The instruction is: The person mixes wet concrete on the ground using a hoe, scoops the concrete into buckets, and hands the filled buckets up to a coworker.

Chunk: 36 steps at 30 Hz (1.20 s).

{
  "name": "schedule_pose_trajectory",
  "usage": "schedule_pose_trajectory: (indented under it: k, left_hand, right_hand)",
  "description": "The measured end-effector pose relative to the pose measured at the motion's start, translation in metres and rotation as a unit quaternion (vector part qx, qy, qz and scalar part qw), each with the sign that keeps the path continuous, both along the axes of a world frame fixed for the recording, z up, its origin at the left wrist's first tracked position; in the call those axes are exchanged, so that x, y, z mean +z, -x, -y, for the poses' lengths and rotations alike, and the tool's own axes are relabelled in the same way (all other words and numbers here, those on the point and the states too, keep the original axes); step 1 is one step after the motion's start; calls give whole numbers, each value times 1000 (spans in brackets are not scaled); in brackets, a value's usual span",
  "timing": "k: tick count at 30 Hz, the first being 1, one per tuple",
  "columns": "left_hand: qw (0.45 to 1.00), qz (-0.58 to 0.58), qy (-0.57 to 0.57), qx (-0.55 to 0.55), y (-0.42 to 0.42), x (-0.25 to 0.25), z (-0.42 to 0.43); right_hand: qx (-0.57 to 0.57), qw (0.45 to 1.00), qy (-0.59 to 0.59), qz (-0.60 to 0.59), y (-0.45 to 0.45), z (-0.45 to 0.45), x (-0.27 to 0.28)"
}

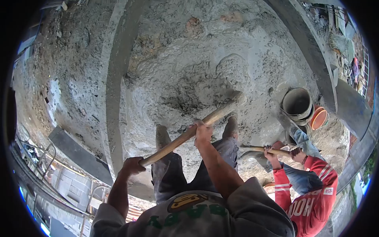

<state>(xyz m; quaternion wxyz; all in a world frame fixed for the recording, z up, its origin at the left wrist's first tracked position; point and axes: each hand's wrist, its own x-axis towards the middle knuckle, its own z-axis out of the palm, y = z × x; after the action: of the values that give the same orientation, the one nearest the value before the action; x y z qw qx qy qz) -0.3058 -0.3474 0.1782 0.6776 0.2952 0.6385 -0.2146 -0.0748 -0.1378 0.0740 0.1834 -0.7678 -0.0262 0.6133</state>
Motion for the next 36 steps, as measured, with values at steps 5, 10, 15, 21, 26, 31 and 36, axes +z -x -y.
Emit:
schedule_pose_trajectory:
  k: [5,10,15,21,26,31,36]
  left_hand:
    - [996,24,-49,72,-1,12,17]
    - [984,24,-59,164,-30,-15,-48]
    - [955,54,78,281,-107,-8,-72]
    - [953,16,244,178,-66,75,-32]
    - [983,78,164,41,-75,76,-3]
    - [979,170,-68,-89,-202,-13,-216]
    - [930,53,-281,-232,-355,-133,-457]
  right_hand:
    - [43,997,-40,-51,9,-20,65]
    - [88,986,-141,-26,27,-90,37]
    - [219,976,-14,3,19,-118,-71]
    - [91,979,183,5,-10,72,-98]
    - [16,996,66,-61,-74,7,-6]
    - [-205,971,-61,-109,-230,-173,-2]
    - [-252,924,-278,-74,-405,-366,-118]
